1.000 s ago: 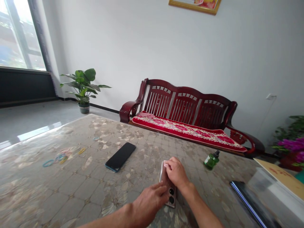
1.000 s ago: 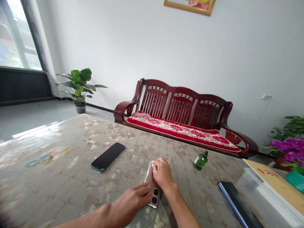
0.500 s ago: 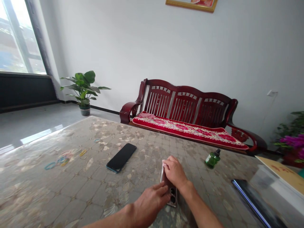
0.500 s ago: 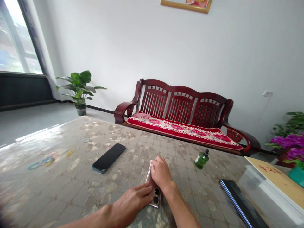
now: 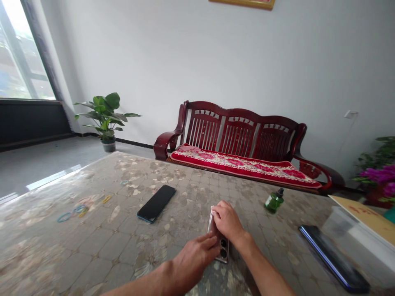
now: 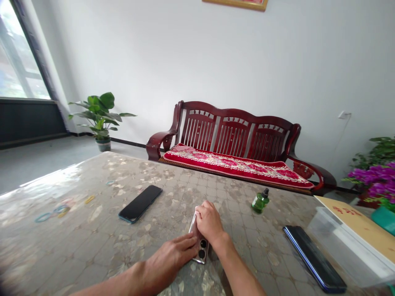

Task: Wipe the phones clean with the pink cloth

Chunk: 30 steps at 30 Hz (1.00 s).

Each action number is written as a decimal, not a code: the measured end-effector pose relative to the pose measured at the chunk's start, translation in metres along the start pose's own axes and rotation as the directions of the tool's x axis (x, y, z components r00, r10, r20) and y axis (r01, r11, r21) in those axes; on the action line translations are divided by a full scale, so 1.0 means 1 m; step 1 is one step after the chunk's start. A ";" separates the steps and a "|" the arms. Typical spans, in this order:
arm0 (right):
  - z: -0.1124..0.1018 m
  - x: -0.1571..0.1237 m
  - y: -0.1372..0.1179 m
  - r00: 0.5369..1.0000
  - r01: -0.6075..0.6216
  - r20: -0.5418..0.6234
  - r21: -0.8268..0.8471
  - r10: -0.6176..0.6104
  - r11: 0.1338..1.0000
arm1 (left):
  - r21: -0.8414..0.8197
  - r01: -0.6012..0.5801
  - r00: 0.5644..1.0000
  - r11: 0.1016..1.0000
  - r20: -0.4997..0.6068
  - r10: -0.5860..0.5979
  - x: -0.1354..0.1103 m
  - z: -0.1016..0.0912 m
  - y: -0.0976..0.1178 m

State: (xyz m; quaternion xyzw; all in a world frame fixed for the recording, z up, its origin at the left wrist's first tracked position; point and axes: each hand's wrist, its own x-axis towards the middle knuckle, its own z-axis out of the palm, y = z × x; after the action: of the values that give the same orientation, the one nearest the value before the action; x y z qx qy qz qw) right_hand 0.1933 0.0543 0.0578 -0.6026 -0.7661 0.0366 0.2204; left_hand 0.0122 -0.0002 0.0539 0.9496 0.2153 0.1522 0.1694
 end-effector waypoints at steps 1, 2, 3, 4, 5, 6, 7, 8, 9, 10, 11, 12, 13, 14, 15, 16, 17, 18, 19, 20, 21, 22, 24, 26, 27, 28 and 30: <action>-0.001 -0.002 -0.002 1.000 0.016 0.009 0.010 -0.016 1.000 | -0.001 0.002 1.000 1.000 -0.005 -0.002 0.000 0.000 0.000; -0.002 -0.006 -0.003 0.999 0.038 0.025 0.021 -0.039 0.999 | -0.002 0.002 1.000 1.000 -0.009 -0.002 0.000 0.000 0.000; -0.004 -0.010 -0.005 0.997 0.063 0.044 0.031 -0.064 0.998 | -0.003 0.001 1.000 1.000 -0.013 -0.001 0.000 0.000 0.001; -0.006 -0.014 -0.007 0.994 0.086 0.064 0.039 -0.089 0.995 | -0.003 -0.001 1.000 1.000 -0.017 0.001 0.000 0.001 0.001; -0.008 -0.017 -0.008 0.991 0.106 0.078 0.044 -0.109 0.993 | -0.002 -0.001 1.000 1.000 -0.020 0.001 0.000 0.001 0.001; -0.009 -0.019 -0.008 0.990 0.115 0.083 0.043 -0.118 0.992 | 0.000 -0.001 1.000 1.000 -0.022 0.001 0.000 0.000 0.001; -0.010 -0.019 -0.007 0.990 0.114 0.077 0.034 -0.116 0.993 | 0.005 0.000 1.000 1.000 -0.024 0.000 0.000 0.000 0.001; -0.010 -0.018 -0.005 0.993 0.102 0.063 0.017 -0.103 0.995 | 0.012 0.002 1.000 1.000 -0.027 -0.001 0.000 -0.001 0.001; -0.009 -0.015 -0.003 0.996 0.082 0.045 -0.006 -0.082 0.997 | 0.022 0.004 1.000 1.000 -0.029 -0.003 0.000 -0.002 0.001; -0.009 -0.012 0.000 0.998 0.056 0.025 -0.029 -0.055 0.998 | 0.034 0.004 1.000 0.999 -0.028 -0.003 0.001 -0.002 0.002; -0.008 -0.009 0.002 1.000 0.030 0.008 -0.047 -0.029 0.998 | 0.045 0.004 1.000 0.999 -0.027 -0.003 0.001 -0.003 0.002; -0.007 -0.007 0.004 1.000 0.008 -0.004 -0.058 -0.008 0.998 | 0.053 0.001 1.000 0.999 -0.023 0.000 0.001 -0.004 0.002; -0.007 -0.006 0.005 1.000 -0.006 -0.010 -0.061 0.006 0.998 | 0.058 -0.001 1.000 0.998 -0.019 0.002 0.001 -0.004 0.001; -0.008 -0.006 0.005 1.000 -0.011 -0.009 -0.057 0.011 0.998 | 0.059 -0.002 1.000 0.998 -0.018 0.003 0.001 -0.004 0.001; -0.008 -0.008 0.004 1.000 -0.004 -0.001 -0.047 0.004 0.999 | 0.056 -0.002 1.000 0.998 -0.020 0.003 0.001 -0.003 0.000; -0.009 -0.011 0.003 1.000 0.011 0.012 -0.034 -0.010 0.999 | 0.052 -0.003 1.000 0.999 -0.026 0.005 0.001 -0.002 -0.001; -0.011 -0.015 0.001 0.999 0.031 0.027 -0.019 -0.030 0.999 | 0.048 -0.005 0.999 0.999 -0.032 0.006 0.001 -0.001 -0.002; -0.012 -0.018 0.000 0.998 0.050 0.043 -0.002 -0.050 0.999 | 0.045 -0.007 0.999 0.999 -0.036 0.009 0.001 0.000 -0.002; -0.014 -0.022 -0.001 0.996 0.067 0.056 0.015 -0.067 0.998 | 0.042 -0.008 0.999 0.999 -0.042 0.010 0.001 0.002 -0.003; -0.014 -0.024 -0.001 0.995 0.072 0.061 0.027 -0.074 0.997 | 0.040 -0.010 0.999 0.999 -0.047 0.012 0.001 0.002 -0.004; -0.015 -0.025 0.001 0.996 0.066 0.061 0.032 -0.068 0.997 | 0.040 -0.012 0.999 0.999 -0.051 0.014 0.001 0.003 -0.004; -0.014 -0.024 0.003 0.997 0.051 0.053 0.029 -0.053 0.998 | 0.041 -0.015 0.998 0.999 -0.055 0.017 0.000 0.003 -0.004; -0.013 -0.020 0.008 0.999 0.010 0.030 0.005 -0.011 1.000 | 0.045 -0.027 0.997 0.999 -0.065 0.029 0.000 0.003 -0.005; -0.011 -0.014 0.013 0.999 -0.030 0.008 -0.026 0.031 0.999 | 0.049 -0.040 0.997 0.998 -0.071 0.043 0.000 0.002 -0.004; -0.011 -0.012 0.014 0.999 -0.043 0.002 -0.040 0.043 0.998 | 0.051 -0.044 0.996 0.998 -0.071 0.048 0.000 0.002 -0.004; -0.011 -0.011 0.013 0.999 -0.052 0.000 -0.052 0.052 0.997 | 0.054 -0.044 0.996 0.998 -0.069 0.048 0.000 0.002 -0.005; -0.012 -0.015 0.009 0.999 -0.051 0.010 -0.065 0.052 0.997 | 0.056 -0.035 0.997 0.998 -0.064 0.039 0.000 0.002 -0.005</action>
State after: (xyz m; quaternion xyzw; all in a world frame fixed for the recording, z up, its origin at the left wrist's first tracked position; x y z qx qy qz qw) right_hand 0.2087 0.0403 0.0608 -0.6288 -0.7524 0.0212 0.1952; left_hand 0.0111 0.0032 0.0502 0.9523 0.2070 0.1802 0.1334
